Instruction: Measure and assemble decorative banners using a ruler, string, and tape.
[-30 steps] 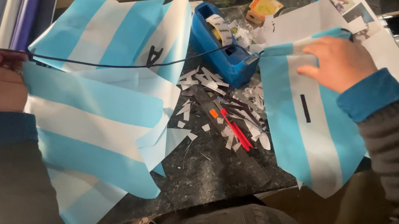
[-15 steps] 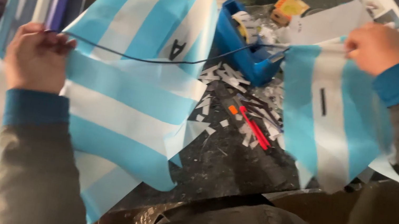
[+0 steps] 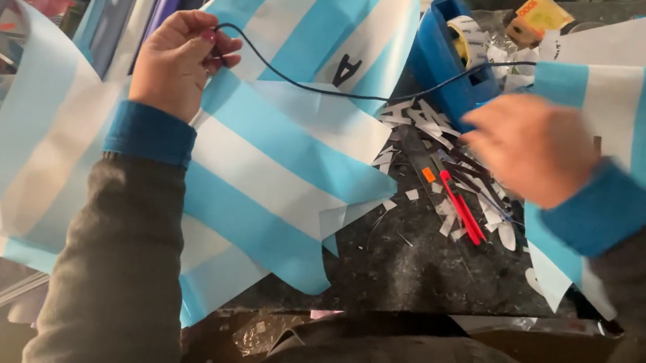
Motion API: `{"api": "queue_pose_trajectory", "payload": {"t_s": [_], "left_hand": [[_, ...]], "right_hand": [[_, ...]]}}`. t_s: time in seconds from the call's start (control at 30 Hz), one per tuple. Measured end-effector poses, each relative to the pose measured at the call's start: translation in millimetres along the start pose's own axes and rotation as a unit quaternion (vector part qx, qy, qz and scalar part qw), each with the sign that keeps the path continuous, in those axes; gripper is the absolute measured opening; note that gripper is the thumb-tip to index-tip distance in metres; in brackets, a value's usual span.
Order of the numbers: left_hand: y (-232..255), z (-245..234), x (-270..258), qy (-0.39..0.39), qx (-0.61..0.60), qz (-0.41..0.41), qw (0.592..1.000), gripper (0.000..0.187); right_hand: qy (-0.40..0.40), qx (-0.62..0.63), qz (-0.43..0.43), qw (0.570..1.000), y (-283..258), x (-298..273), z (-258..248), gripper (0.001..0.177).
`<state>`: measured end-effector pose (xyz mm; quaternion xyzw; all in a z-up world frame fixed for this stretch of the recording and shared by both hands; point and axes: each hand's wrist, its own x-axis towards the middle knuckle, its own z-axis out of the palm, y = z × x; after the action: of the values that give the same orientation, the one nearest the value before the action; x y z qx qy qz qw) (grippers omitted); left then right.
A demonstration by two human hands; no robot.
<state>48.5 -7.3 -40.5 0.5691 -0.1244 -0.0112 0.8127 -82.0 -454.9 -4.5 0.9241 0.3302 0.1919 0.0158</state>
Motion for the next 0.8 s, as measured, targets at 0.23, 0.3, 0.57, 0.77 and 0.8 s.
{"api": "queue_pose_trajectory", "payload": {"t_s": [0.23,0.3,0.57,0.77,0.8], "left_hand": [[15,34,-12,-0.050,-0.055,-0.019,0.997,0.015],[14,42,-14,-0.101,-0.057,-0.021,0.993,0.012],[-10,19,-9,-0.074,0.110,0.050,0.990,0.029],[-4,16,-46,-0.010,0.420,0.009,0.907,0.029],[2,22,-56,-0.020,0.478,0.035,0.878,0.028]], "right_hand": [[-0.005,0.375,0.061,0.925,-98,85,47,0.051],[0.031,0.427,0.073,0.901,-113,106,64,0.063],[-0.082,0.452,0.152,0.875,-99,106,111,0.036],[-0.111,0.512,0.245,0.816,-87,71,112,0.034],[-0.114,0.519,0.268,0.803,-87,65,111,0.036]]}}
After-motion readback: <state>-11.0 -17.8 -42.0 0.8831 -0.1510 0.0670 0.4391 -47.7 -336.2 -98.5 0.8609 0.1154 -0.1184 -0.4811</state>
